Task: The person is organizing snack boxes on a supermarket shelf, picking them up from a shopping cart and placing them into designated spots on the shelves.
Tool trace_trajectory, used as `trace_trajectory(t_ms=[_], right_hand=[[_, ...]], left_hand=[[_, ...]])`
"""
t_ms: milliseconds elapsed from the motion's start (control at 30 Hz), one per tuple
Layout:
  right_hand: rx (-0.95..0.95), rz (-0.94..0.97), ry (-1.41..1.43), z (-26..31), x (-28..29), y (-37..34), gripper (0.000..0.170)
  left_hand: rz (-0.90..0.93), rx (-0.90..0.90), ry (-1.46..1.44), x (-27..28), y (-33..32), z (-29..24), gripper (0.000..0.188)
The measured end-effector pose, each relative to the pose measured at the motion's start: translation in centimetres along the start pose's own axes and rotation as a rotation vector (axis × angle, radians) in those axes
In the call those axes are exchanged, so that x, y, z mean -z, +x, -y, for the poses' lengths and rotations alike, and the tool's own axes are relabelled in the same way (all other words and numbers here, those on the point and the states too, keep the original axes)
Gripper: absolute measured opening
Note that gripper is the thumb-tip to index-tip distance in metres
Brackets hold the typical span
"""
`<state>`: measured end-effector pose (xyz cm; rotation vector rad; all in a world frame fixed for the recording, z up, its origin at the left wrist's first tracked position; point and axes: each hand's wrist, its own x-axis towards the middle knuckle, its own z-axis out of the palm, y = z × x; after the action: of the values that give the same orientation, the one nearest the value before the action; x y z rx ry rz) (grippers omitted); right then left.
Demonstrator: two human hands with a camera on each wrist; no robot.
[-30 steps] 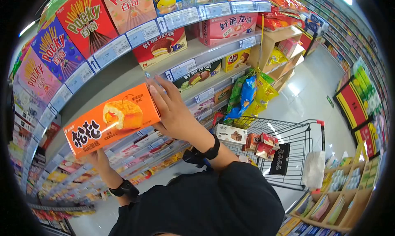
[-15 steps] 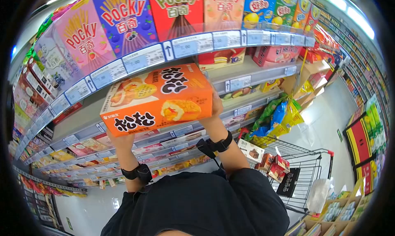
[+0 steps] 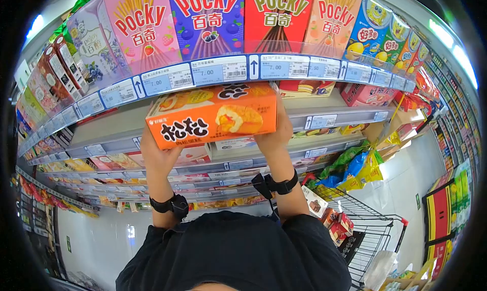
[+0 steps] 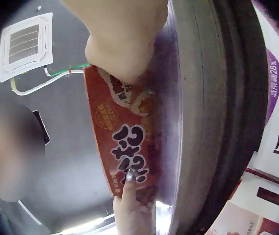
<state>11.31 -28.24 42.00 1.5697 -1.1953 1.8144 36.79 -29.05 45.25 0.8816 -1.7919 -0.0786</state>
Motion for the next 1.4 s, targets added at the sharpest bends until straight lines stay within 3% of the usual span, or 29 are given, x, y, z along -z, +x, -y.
trace_trajectory(t_ms=[100,200,333,500,600,667,700,1000,1033,1133,1200,1267,1400], right_hand=[[-0.169,0.232,-0.032,2.1,1.3,1.6,0.071],[-0.205,0.334,-0.078,2.3,1.7,2.5,0.073],[-0.224,0.429,-0.063,2.8,2.3,3.3,0.074],[-0.151,0.5,0.053,3.9,2.8,4.2,0.069],[-0.156,0.449,0.196,3.2,2.4,4.3,0.062],[-0.291,0.434,0.158,4.3,2.1,4.8,0.057],[-0.36,0.427,0.139,4.9,2.0,4.9,0.055],[-0.301,0.595,0.106,1.8,0.0,6.6,0.049],[-0.437,0.771,-0.056,2.7,0.6,8.1,0.047],[-0.531,0.743,0.291,-0.5,-0.8,8.5,0.046],[-0.903,0.788,0.397,1.0,-0.3,9.7,0.047],[-1.012,0.88,0.692,-2.3,-0.5,10.1,0.044],[-1.178,0.971,0.812,-3.6,-1.2,11.0,0.04]], left_hand=[[0.0,-0.038,0.019,0.2,1.0,-0.3,0.06],[-0.002,-0.106,0.074,0.1,1.1,0.8,0.082],[0.025,-0.118,0.113,0.8,1.9,0.3,0.079],[0.061,-0.02,-0.083,1.1,2.2,0.3,0.059],[0.075,0.041,-0.125,1.4,2.8,-0.9,0.049],[0.08,0.013,-0.163,1.4,3.0,-1.0,0.046],[0.131,0.048,-0.199,1.6,3.2,-0.9,0.045],[0.485,0.236,-0.19,3.7,5.6,1.4,0.045],[0.511,0.268,-0.211,3.8,5.9,1.8,0.046],[0.545,0.377,-0.287,3.4,6.7,4.5,0.056],[0.574,0.539,-0.453,3.5,7.3,4.4,0.058],[0.649,0.661,-0.611,3.7,8.1,4.6,0.067],[0.708,0.691,-0.45,3.4,8.8,4.3,0.067]])
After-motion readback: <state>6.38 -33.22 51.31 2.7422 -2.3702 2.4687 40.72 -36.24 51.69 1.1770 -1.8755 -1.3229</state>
